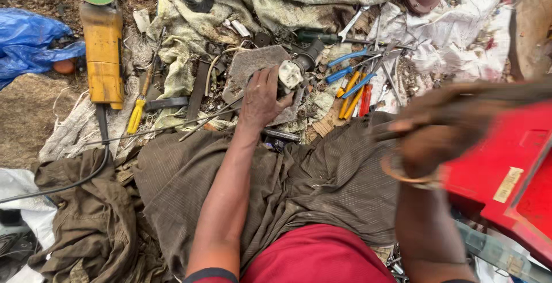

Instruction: The person uses pliers to cut a wire, then uses a hammer and screwdriver to strike and pry a cylindrical metal component placed in a hexagonal metal block. The person repeatedly hammers and pries the component while seated on the ground.

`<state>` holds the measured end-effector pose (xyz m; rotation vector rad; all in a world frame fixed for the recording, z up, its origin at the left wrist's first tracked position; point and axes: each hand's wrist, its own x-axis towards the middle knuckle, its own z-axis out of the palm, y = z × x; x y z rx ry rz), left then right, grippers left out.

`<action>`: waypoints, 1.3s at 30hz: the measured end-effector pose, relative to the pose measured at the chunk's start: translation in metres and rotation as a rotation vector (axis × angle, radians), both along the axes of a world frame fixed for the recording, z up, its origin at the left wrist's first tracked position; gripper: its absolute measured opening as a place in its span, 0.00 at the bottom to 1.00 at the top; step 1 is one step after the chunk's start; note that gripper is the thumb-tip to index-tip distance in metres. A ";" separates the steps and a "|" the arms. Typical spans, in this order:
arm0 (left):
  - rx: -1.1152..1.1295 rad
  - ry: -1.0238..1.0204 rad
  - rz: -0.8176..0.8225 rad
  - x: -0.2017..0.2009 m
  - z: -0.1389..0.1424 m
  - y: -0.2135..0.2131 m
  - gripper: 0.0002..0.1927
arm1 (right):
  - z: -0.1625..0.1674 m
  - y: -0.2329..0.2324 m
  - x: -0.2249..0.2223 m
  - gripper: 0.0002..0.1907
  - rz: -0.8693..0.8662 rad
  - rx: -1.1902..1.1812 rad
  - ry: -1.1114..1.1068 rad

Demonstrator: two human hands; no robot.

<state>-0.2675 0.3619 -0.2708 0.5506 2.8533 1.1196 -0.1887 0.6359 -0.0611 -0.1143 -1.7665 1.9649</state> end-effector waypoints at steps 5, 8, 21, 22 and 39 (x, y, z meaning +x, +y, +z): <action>-0.018 0.062 -0.015 -0.001 0.007 -0.011 0.50 | -0.088 -0.084 -0.016 0.15 0.143 0.369 -0.463; -0.140 0.128 -0.071 -0.002 0.015 -0.007 0.42 | -0.112 -0.083 -0.026 0.16 0.117 0.077 -0.994; 0.050 0.021 0.030 0.001 0.003 -0.009 0.40 | 0.038 0.011 -0.024 0.14 -0.034 0.000 0.048; 0.054 0.015 0.024 0.002 0.004 -0.009 0.40 | 0.014 -0.018 -0.023 0.13 -0.061 0.027 -0.037; 0.057 0.009 -0.003 0.005 0.009 -0.006 0.48 | 0.021 -0.078 -0.017 0.06 0.009 0.117 -0.447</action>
